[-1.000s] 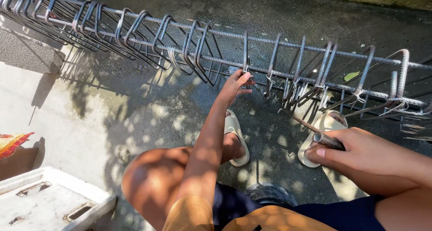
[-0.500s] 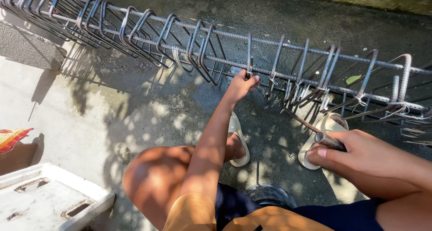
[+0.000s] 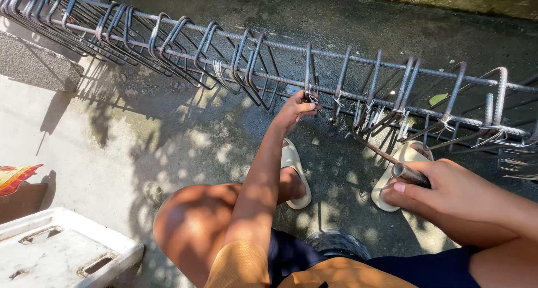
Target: Tying rebar intersections together using wire ties and a manual hook tool
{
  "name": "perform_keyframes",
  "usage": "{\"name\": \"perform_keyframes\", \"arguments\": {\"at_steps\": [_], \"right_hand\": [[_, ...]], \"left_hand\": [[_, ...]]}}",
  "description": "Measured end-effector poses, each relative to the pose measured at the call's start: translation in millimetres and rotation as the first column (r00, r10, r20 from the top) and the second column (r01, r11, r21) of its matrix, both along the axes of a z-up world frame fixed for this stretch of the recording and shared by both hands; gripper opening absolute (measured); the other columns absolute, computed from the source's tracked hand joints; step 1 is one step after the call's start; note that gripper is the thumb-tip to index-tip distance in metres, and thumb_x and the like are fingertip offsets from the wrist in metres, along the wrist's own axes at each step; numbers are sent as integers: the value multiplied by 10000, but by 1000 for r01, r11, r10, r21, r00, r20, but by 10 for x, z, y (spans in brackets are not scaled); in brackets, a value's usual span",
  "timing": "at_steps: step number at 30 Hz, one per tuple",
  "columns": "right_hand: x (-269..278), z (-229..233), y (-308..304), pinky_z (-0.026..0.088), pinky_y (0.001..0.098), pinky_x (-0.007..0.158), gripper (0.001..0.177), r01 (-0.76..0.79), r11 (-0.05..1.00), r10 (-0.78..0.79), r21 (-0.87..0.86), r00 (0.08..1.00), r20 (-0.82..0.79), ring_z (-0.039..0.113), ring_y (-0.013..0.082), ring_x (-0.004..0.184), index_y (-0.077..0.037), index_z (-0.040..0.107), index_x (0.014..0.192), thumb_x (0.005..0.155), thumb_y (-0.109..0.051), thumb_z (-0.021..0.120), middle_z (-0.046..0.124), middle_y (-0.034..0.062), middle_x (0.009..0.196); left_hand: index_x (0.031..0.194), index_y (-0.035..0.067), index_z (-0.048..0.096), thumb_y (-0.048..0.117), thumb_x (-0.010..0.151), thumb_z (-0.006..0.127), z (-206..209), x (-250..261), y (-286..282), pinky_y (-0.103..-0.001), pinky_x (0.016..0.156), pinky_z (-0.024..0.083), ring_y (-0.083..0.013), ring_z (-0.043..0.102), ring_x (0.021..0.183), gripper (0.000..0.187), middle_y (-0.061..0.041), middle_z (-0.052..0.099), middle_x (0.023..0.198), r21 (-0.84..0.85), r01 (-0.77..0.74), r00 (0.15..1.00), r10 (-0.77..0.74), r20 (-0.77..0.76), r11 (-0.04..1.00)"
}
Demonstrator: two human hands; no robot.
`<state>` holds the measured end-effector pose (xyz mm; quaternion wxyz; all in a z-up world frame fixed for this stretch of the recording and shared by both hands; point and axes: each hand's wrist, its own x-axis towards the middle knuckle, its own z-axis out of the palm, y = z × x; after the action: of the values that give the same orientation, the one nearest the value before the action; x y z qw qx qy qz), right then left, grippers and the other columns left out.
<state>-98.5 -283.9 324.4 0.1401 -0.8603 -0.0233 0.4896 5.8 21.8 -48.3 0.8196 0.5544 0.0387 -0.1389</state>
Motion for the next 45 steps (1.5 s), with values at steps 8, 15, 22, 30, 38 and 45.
{"name": "perform_keyframes", "arguments": {"at_steps": [8, 15, 22, 30, 38, 45], "right_hand": [[-287, -1203, -684, 627, 353, 641, 665, -589, 799, 324, 119, 589, 740, 810, 173, 705, -330, 665, 1247, 603, -302, 829, 827, -187, 999], [-83, -658, -161, 607, 330, 659, 966, -349, 934, 264, 74, 816, 514, 792, 210, 695, -230, 404, 1559, 689, -434, 770, 827, -5, 823], [-40, -1358, -292, 537, 352, 544, 847, -544, 820, 179, 179, 540, 822, 699, 239, 589, -152, 588, 1410, 620, -350, 820, 754, 12, 739], [-35, -1332, -212, 494, 347, 526, 628, -477, 850, 81, 222, 536, 840, 657, 233, 559, -186, 684, 1300, 672, -184, 701, 708, 15, 648], [39, -1556, -352, 436, 312, 555, 268, 103, 692, -493, 715, 791, 363, 538, 184, 613, 28, 751, 1145, 956, -97, 608, 639, 112, 796], [-293, -1505, -228, 511, 431, 640, 228, 564, 426, -766, 708, 641, -50, 563, 253, 772, 54, 667, 1135, 907, 58, 676, 605, 172, 931]], "left_hand": [[1201, 45, 647, 130, 867, 663, 177, -38, 9, -464, 904, 589, -284, 675, 1096, 345, -138, 674, 1125, -23, -10, 999, 9, -31, 1000], [1152, 71, 649, 123, 876, 696, 198, -25, -41, -441, 900, 581, -266, 682, 1064, 284, -113, 679, 1077, 48, -22, 999, 23, -34, 999], [1140, 47, 650, 117, 887, 687, 205, -13, -47, -426, 880, 596, -255, 694, 1030, 266, -125, 685, 1060, 38, -28, 999, 30, -43, 999], [1140, 62, 643, 106, 881, 626, 161, 0, -29, -435, 872, 593, -255, 686, 1065, 263, -127, 683, 1078, 18, -23, 1000, 23, -11, 1000], [1164, 23, 607, 190, 865, 579, 92, 28, -60, -440, 850, 599, -316, 679, 1016, 343, -167, 647, 1078, -101, -88, 995, 82, -61, 991], [1181, 19, 614, 243, 839, 615, 132, 5, -96, -462, 858, 574, -330, 638, 1016, 409, -170, 612, 1083, -175, -123, 992, 115, -57, 977]]}}
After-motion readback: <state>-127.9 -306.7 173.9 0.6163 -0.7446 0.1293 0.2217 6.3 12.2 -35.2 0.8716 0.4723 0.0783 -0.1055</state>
